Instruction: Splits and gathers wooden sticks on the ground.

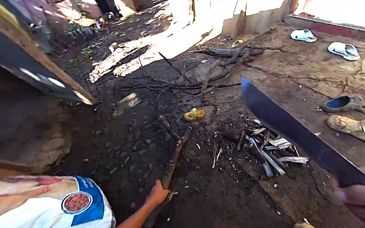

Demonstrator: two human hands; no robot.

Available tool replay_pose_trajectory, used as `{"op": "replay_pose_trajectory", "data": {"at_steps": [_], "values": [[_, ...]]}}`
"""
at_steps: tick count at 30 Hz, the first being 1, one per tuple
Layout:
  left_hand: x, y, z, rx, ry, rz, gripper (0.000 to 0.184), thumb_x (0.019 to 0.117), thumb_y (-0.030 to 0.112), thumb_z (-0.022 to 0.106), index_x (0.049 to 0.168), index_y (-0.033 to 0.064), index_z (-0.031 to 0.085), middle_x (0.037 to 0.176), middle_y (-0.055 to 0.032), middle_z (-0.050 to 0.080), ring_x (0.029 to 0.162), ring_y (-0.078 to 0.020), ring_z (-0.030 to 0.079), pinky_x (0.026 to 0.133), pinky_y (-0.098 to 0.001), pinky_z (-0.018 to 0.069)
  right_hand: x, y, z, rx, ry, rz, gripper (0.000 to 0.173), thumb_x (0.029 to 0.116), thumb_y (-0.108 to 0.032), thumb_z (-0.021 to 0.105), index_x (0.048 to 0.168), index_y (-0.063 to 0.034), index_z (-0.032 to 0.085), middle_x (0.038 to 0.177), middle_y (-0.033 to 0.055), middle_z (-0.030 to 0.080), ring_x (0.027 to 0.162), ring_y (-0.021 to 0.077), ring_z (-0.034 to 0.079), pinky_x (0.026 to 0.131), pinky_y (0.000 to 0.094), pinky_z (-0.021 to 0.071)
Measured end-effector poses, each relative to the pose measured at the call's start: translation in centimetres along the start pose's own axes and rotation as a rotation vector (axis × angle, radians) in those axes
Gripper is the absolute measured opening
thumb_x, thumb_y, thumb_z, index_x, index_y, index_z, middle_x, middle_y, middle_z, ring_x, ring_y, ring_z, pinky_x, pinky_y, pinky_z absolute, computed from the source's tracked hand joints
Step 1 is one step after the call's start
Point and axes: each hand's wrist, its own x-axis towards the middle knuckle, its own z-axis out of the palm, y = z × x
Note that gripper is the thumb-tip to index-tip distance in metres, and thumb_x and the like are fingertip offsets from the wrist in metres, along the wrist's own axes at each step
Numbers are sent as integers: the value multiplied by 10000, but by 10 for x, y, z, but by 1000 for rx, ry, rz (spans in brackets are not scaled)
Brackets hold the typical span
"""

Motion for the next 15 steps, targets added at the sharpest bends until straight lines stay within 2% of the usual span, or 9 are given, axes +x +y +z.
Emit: {"op": "replay_pose_trajectory", "data": {"at_steps": [2, 4, 6, 8, 12, 14, 15], "values": [[5, 12, 12, -145, 106, -110, 833, 898, 205, 758, 1561, 8, 294, 1402, -308, 550, 1311, -431, 559, 1059, -596, 476, 2, -11, 5, 119, -60, 62, 134, 980, -178, 543, 852, -165, 577, 538, -16, 516, 408, 89, 536, 396, 251, 499], [14, 19, 17, -218, 150, -170, 803, 870, 223, 793, 1512, -12, 371, 1400, -303, 544, 1306, -414, 556, 1045, -572, 488, 5, -17, 1, 213, -115, 77, 130, 990, -228, 554, 873, -172, 564, 549, -18, 494, 404, 77, 534, 392, 245, 513], [12, 27, 17, -158, 137, -135, 798, 861, 283, 831, 1480, -22, 429, 1405, -302, 545, 1331, -417, 537, 1072, -567, 464, 7, -18, -6, 285, -154, 47, 142, 977, -275, 577, 864, -189, 571, 568, -39, 490, 411, 45, 535, 392, 225, 517], [4, 40, 14, -44, 161, -65, 741, 838, 324, 841, 1422, 3, 518, 1348, -279, 601, 1295, -415, 574, 1051, -582, 480, 6, -18, -14, 362, -140, 2, 153, 978, -270, 573, 853, -182, 581, 586, -46, 505, 423, 25, 544, 402, 204, 523], [-15, 50, -8, -60, 224, 6, 575, 843, 303, 825, 1288, -2, 627, 1253, -284, 640, 1209, -439, 610, 985, -625, 497, -4, -15, -23, 467, 6, -91, 192, 1022, -212, 483, 874, -128, 571, 594, -10, 510, 423, 49, 547, 408, 215, 532], [-27, 50, -30, -68, 251, 19, 481, 877, 292, 805, 1197, -36, 659, 1184, -300, 659, 1147, -452, 635, 947, -631, 507, -8, -10, -29, 473, 48, -114, 189, 1025, -201, 489, 869, -130, 569, 591, -12, 504, 421, 46, 541, 406, 214, 530], [-33, 50, -39, -72, 270, 18, 458, 877, 285, 809, 1159, -46, 668, 1152, -303, 666, 1122, -455, 642, 933, -632, 508, -10, -5, -34, 480, 40, -117, 164, 1000, -198, 522, 858, -135, 577, 587, -14, 503, 418, 46, 540, 401, 217, 527]]}}
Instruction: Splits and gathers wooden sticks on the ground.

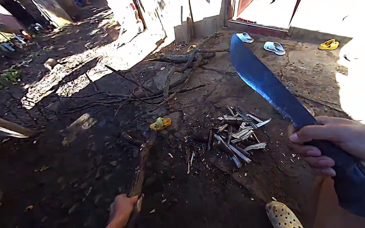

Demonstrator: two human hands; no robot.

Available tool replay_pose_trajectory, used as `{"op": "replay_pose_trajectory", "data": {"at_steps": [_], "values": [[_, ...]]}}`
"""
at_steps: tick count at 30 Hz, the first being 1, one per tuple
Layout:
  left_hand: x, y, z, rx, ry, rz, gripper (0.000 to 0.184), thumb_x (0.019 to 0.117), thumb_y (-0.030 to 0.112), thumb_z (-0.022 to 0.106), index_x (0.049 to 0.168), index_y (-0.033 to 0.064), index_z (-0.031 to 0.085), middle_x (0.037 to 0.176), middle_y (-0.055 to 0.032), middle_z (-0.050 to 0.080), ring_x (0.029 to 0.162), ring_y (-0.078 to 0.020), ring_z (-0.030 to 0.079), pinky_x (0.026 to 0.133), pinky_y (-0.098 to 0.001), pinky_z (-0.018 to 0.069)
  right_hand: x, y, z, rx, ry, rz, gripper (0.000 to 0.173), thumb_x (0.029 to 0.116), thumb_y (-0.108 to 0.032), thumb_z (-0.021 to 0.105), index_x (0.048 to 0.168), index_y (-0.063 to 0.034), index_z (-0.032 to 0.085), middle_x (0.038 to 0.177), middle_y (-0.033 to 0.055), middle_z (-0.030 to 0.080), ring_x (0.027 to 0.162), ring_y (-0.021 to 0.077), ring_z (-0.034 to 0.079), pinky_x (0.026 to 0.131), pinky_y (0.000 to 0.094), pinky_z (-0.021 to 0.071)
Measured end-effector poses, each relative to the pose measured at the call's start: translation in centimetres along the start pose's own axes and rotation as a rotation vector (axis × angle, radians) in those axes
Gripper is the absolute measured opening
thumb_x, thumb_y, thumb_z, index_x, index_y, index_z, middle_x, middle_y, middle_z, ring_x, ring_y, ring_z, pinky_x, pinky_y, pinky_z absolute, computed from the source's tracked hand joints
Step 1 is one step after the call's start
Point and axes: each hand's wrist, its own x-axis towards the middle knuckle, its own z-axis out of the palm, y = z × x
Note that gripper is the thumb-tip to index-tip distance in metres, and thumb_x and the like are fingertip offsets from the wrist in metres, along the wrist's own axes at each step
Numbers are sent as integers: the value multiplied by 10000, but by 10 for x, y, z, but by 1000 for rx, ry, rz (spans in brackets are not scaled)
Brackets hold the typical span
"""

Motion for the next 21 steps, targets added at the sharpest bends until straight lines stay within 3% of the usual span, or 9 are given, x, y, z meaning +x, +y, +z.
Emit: {"op": "replay_pose_trajectory", "data": {"at_steps": [3, 6, 7, 10, 12, 14, 15, 17, 21], "values": [[-6, -3, -27, 1, 73, 28, 503, 833, 321, 854, 1120, -53, 682, 1114, -317, 672, 1087, -479, 646, 909, -650, 509, -9, 2, -19, -30, -66, 24, 114, 951, -226, 601, 851, -172, 585, 579, -39, 498, 416, 29, 544, 392, 216, 527], [-16, -4, -68, -55, 113, 116, 575, 804, 283, 863, 1200, -79, 655, 1174, -328, 652, 1107, -470, 634, 933, -661, 495, -23, 7, -32, -16, -97, 38, 107, 942, -251, 646, 875, -182, 600, 576, -41, 492, 410, 39, 548, 389, 238, 537], [-20, -4, -85, -117, 109, 165, 548, 797, 236, 845, 1199, -80, 647, 1117, -282, 673, 1008, -395, 665, 880, -607, 529, -26, 9, -36, -7, -110, 39, 103, 947, -250, 653, 884, -182, 609, 576, -38, 498, 413, 44, 553, 393, 244, 542], [-25, 1, -136, -384, 2, 300, 322, 789, 112, 728, 1079, 17, 624, 797, -26, 691, 657, -149, 696, 631, -372, 620, -26, 10, -45, 10, -145, 51, 110, 963, -268, 657, 907, -187, 609, 586, -46, 494, 430, 40, 561, 415, 249, 556], [-26, 9, -157, -604, -192, 402, 142, 792, 90, 605, 933, 102, 607, 689, 22, 684, 578, -123, 681, 557, -315, 602, -23, 10, -43, 18, -145, 60, 124, 962, -270, 655, 892, -187, 595, 586, -49, 500, 435, 37, 569, 422, 248, 563], [-14, 19, -161, -794, -515, 483, 90, 766, 245, 647, 829, 181, 657, 629, 23, 650, 516, -113, 641, 490, -290, 561, -20, 7, -39, 25, -150, 54, 126, 966, -257, 647, 889, -181, 582, 586, -46, 499, 432, 37, 568, 421, 246, 563], [-3, 22, -158, -879, -729, 511, 184, 762, 340, 768, 843, 185, 712, 636, 10, 645, 523, -121, 644, 496, -297, 564, -20, 7, -37, 30, -159, 50, 115, 961, -250, 647, 891, -180, 588, 586, -42, 504, 430, 40, 570, 417, 249, 563], [12, 35, -143, -983, -1061, 521, 299, 742, 403, 847, 898, 173, 736, 657, 5, 633, 561, -130, 660, 537, -304, 579, -20, 7, -35, 24, -189, 39, 117, 960, -257, 652, 889, -186, 593, 589, -43, 511, 435, 40, 576, 418, 247, 561], [28, 49, -96, -1047, -1335, 459, 370, 747, 427, 831, 943, 136, 714, 619, 19, 583, 543, -127, 643, 540, -295, 566, -21, 9, -29, -55, -194, 1, 140, 955, -289, 669, 873, -200, 598, 573, -44, 504, 425, 45, 563, 408, 249, 550]]}}
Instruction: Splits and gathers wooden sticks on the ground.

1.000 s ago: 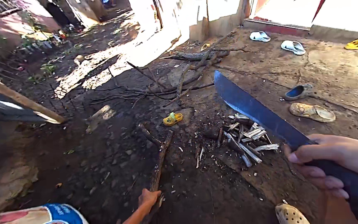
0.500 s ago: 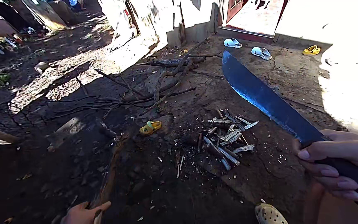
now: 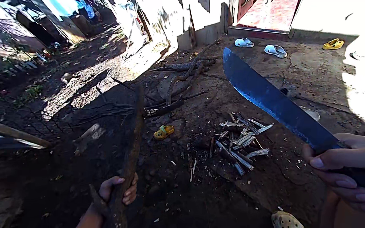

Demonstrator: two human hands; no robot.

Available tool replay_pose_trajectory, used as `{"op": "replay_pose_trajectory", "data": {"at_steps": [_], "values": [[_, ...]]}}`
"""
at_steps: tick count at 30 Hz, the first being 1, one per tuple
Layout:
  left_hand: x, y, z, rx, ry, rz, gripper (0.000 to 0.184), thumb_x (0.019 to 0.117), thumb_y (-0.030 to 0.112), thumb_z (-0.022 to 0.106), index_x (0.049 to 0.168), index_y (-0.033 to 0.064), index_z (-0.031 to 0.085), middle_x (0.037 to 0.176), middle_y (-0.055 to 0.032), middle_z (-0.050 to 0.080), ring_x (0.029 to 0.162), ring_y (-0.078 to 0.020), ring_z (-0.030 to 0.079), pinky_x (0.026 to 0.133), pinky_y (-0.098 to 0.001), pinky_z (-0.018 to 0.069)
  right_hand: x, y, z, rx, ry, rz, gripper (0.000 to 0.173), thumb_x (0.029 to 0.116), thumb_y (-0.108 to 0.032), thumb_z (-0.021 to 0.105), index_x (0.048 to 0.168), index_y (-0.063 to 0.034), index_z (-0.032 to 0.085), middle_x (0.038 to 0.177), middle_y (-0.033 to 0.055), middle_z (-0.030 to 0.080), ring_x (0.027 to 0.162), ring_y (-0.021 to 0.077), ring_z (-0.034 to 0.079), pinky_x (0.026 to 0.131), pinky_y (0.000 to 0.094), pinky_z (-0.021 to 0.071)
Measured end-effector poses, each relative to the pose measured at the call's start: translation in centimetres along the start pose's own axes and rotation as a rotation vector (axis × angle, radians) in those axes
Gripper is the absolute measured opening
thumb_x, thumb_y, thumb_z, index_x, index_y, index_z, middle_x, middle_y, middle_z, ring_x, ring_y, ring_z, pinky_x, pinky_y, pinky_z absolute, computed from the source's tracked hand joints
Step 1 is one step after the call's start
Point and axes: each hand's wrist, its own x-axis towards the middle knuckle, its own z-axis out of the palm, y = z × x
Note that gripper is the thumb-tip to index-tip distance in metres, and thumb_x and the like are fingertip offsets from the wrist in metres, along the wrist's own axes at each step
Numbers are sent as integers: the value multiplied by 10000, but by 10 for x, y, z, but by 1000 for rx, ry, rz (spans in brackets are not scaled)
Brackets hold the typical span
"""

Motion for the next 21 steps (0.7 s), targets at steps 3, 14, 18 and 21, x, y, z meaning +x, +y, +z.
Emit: {"op": "replay_pose_trajectory", "data": {"at_steps": [3, 14, 18, 21], "values": [[30, -23, -16, -83, -134, -119, 409, 789, 453, 803, 997, 113, 710, 609, 20, 581, 532, -123, 638, 542, -290, 566, 3, -1, 5, -56, 41, -23, 127, 950, -277, 643, 863, -196, 601, 558, -36, 515, 411, 52, 557, 397, 242, 536], [51, -120, -22, -206, -57, -193, 648, 807, 723, 704, 1023, 112, 736, 626, 8, 618, 533, -134, 647, 532, -303, 572, 22, -10, -16, 75, 223, 15, 168, 1045, -222, 497, 937, -110, 561, 596, 27, 545, 412, 74, 569, 389, 227, 529], [54, -154, -26, -68, 92, -287, 692, 713, 768, 757, 953, 119, 756, 687, -33, 672, 619, -166, 689, 629, -349, 603, 14, -7, -21, 45, 163, 43, 185, 1019, -252, 553, 878, -139, 591, 575, -7, 535, 420, 54, 571, 403, 217, 535], [57, -161, -46, 87, 199, -431, 683, 763, 706, 757, 1065, 95, 719, 868, -80, 727, 810, -191, 726, 782, -353, 618, 4, -3, -22, -18, 108, 28, 164, 1005, -275, 586, 878, -173, 572, 573, -33, 524, 432, 33, 571, 417, 205, 534]]}}
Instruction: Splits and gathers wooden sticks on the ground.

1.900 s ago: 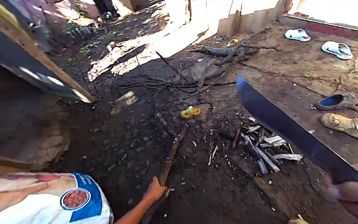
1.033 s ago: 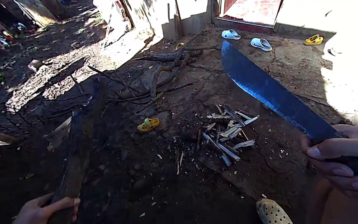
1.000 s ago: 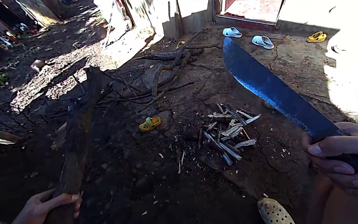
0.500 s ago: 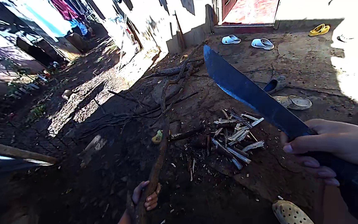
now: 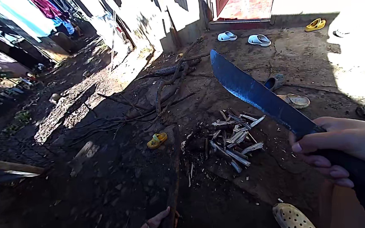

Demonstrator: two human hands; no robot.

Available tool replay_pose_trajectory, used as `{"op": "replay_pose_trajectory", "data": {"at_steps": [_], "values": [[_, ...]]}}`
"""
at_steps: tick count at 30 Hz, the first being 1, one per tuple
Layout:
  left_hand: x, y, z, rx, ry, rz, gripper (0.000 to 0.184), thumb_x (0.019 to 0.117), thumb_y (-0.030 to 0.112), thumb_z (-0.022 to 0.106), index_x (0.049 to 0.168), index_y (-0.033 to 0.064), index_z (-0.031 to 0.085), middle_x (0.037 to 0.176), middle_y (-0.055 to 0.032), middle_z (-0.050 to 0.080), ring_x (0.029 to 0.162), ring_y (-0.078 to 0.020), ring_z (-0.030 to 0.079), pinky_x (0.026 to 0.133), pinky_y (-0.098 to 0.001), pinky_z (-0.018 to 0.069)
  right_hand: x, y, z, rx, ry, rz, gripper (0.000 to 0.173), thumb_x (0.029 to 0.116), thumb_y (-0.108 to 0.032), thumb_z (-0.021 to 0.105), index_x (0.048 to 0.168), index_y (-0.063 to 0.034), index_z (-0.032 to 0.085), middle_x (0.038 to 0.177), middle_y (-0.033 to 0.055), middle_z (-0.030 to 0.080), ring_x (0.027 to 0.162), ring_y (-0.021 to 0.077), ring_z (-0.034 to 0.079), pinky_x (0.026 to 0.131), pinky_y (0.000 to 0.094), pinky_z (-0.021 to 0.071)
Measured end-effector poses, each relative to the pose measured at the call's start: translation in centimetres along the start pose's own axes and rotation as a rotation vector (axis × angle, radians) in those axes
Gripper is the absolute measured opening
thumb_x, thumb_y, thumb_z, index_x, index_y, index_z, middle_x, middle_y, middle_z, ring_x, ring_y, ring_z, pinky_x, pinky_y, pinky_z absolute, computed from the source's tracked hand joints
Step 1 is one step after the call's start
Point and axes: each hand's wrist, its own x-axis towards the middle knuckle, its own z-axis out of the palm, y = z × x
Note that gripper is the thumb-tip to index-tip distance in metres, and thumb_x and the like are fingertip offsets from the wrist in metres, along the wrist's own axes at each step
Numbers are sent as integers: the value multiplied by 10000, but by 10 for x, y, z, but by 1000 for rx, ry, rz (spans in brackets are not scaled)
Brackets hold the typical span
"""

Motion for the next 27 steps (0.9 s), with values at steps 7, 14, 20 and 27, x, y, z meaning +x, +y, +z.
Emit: {"op": "replay_pose_trajectory", "data": {"at_steps": [7, 14, 20, 27], "values": [[-39, 30, -3, -90, 720, 16, 588, 1112, 500, 272, 1074, 38, 634, 908, -108, 735, 810, -213, 722, 738, -375, 592, -9, 3, 0, -1, 23, -83, 157, 1006, -245, 582, 873, -162, 589, 571, -20, 547, 426, 48, 581, 413, 220, 543], [-50, 25, 41, 556, 1216, 207, 558, 1061, 392, 528, 1358, -78, 561, 1390, -317, 537, 1328, -434, 501, 1095, -624, 386, -8, 8, -7, 45, -1, -47, 154, 995, -257, 622, 867, -174, 595, 566, -35, 543, 426, 39, 584, 401, 228, 545], [5, 46, 53, 995, 1095, 2, 888, 875, 347, 819, 1531, -28, 352, 1523, -312, 406, 1388, -457, 460, 1102, -579, 442, -7, 14, -3, 53, -26, -73, 129, 979, -262, 660, 889, -180, 618, 584, -51, 548, 436, 21, 576, 409, 210, 543], [36, 58, 12, 1002, 1061, -292, 709, 908, 305, 780, 1455, -4, 450, 1379, -269, 587, 1305, -401, 579, 1057, -597, 470, -13, 9, -4, -71, 38, -99, 98, 967, -202, 624, 870, -194, 611, 548, -23, 525, 405, 78, 567, 377, 274, 537]]}}
